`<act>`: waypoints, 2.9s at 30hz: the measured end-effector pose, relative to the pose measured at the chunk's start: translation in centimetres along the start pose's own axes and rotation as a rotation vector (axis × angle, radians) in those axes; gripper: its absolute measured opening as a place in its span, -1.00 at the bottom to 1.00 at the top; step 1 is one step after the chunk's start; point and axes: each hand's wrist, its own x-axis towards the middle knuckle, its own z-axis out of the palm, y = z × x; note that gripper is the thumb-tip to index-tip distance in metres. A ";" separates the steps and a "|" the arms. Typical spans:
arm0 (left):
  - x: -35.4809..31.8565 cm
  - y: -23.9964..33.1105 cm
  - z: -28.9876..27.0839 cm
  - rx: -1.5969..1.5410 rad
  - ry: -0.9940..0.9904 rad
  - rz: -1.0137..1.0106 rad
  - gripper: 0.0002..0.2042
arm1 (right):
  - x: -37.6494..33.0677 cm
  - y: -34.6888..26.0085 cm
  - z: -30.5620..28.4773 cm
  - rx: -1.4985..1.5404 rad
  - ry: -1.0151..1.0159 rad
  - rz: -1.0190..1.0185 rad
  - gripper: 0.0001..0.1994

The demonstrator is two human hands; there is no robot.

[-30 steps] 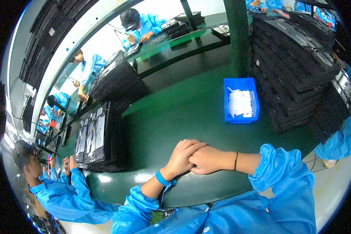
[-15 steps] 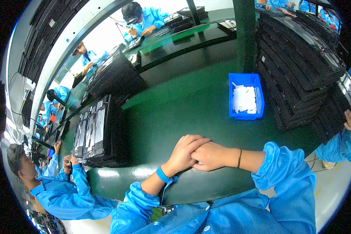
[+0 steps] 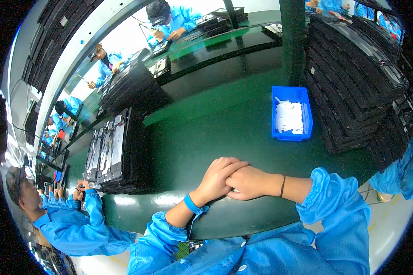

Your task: The person takes tablet assemblies from a conveyor, attaches ribbon cables and adhesive tape inside each device by hand, and places the tablet assemblies back onto the conveyor.

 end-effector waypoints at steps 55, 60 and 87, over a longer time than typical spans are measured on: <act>0.0 -0.1 0.1 0.009 0.004 -0.009 -0.50 | 0.0 -0.2 -0.4 0.006 -0.036 0.029 -0.78; -0.1 -0.3 0.3 0.002 0.021 0.016 -0.47 | -0.1 -0.1 -0.2 0.010 -0.025 0.021 -0.78; -0.1 -0.2 0.2 -0.012 0.018 0.007 -0.47 | 0.0 -0.1 -0.3 0.008 -0.043 0.033 -0.76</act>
